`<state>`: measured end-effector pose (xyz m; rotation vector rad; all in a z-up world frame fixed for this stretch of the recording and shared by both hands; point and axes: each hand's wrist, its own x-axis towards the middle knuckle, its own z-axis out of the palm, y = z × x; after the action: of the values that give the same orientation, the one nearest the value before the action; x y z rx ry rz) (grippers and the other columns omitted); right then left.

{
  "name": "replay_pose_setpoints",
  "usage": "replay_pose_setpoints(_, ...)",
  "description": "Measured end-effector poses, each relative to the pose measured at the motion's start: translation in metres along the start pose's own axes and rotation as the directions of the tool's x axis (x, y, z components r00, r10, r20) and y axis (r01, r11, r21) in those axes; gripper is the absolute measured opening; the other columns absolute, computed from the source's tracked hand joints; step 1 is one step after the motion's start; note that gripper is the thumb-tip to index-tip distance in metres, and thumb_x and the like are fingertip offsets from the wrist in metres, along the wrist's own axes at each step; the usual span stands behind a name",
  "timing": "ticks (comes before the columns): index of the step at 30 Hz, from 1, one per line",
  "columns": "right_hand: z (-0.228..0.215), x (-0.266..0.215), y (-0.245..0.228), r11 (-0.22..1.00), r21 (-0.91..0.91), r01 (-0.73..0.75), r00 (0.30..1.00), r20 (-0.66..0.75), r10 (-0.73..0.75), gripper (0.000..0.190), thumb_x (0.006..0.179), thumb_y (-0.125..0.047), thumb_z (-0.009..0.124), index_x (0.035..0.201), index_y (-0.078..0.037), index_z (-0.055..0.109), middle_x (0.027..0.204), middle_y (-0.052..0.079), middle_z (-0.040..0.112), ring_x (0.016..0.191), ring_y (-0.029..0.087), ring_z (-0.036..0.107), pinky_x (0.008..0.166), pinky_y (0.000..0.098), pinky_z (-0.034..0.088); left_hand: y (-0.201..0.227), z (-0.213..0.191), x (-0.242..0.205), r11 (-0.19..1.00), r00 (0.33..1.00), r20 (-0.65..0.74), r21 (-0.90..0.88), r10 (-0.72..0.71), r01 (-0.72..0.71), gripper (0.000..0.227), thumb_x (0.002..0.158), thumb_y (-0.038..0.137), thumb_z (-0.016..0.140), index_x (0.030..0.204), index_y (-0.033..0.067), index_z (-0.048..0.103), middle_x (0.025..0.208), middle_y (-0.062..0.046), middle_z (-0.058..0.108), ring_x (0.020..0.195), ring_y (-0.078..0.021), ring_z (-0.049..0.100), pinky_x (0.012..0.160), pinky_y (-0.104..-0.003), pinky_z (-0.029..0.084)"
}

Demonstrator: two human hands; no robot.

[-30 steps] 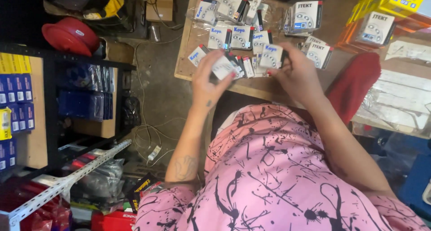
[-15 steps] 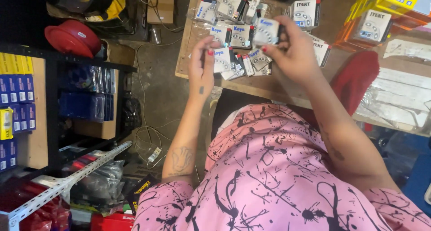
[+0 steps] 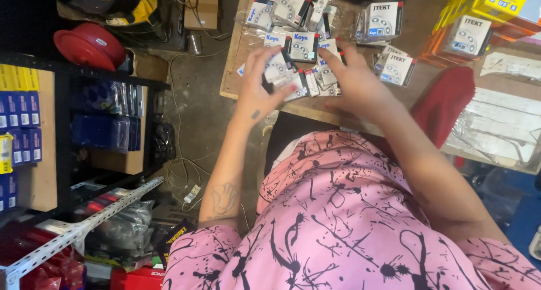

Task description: The person sits at a table and wipes small white boxes with a red cloth. They pick up boxes from a pile, wipe them, and place them back on the table or into a stack.

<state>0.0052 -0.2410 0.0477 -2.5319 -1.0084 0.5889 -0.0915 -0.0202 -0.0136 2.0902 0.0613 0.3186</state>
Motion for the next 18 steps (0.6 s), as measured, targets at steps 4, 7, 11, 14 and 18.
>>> replay_pose_setpoints(4,-0.002,0.009,-0.005,0.988,-0.018,-0.156,0.986,0.055,0.157,0.096,0.07,-0.017,0.087,0.155,-0.017,0.044,0.164,0.021,0.025,0.145,0.041,0.029,0.12,0.0531,0.026,0.006,-0.004,-0.001,0.996,0.994,0.067,0.03,-0.089,0.087,0.084,0.068,0.035,0.092,0.141,0.016,0.055,0.144,-0.009,0.048,0.137,-0.0342,0.048,0.118,-0.059,0.04)
replay_pose_setpoints(7,0.01,0.005,0.021,0.991,0.085,0.104,0.981,-0.174,-0.088,0.08,0.065,-0.01,0.091,0.137,-0.005,0.06,0.139,0.018,0.049,0.116,0.041,0.058,0.098,0.0471,0.049,0.004,-0.008,0.003,0.999,0.998,-0.04,-0.003,-0.051,0.051,0.059,0.083,0.026,0.082,0.135,0.0149,0.058,0.136,-0.014,0.054,0.12,-0.0353,0.06,0.102,-0.051,0.053)
replay_pose_setpoints(11,0.005,0.007,0.032,0.997,0.018,0.081,0.972,-0.223,-0.075,0.066,0.074,-0.015,0.087,0.133,-0.001,0.06,0.129,0.018,0.059,0.108,0.042,0.062,0.092,0.0494,0.05,0.001,-0.007,0.013,0.998,0.979,-0.201,0.057,0.028,-0.017,0.051,0.079,0.001,0.076,0.127,0.0114,0.061,0.132,-0.008,0.057,0.121,-0.0302,0.061,0.105,-0.041,0.05)
replay_pose_setpoints(14,0.005,0.01,0.039,0.99,0.021,0.138,0.959,-0.254,-0.129,0.066,0.072,-0.019,0.089,0.129,0.003,0.062,0.123,0.021,0.063,0.107,0.042,0.062,0.093,0.0483,0.049,-0.014,-0.006,0.015,0.987,0.977,-0.175,0.124,0.118,-0.097,0.048,0.077,-0.005,0.072,0.122,0.0077,0.061,0.134,-0.009,0.056,0.134,-0.0327,0.051,0.115,-0.045,0.043)
replay_pose_setpoints(18,-0.009,0.011,0.035,0.973,0.057,0.223,0.935,-0.296,-0.197,0.074,0.069,-0.022,0.093,0.128,0.012,0.064,0.121,0.026,0.068,0.103,0.043,0.064,0.091,0.0475,0.05,-0.025,-0.015,0.021,0.962,0.968,0.034,0.11,0.249,-0.252,0.059,0.069,0.001,0.059,0.127,0.0086,0.052,0.15,-0.012,0.045,0.151,-0.0409,0.027,0.129,-0.064,0.026)
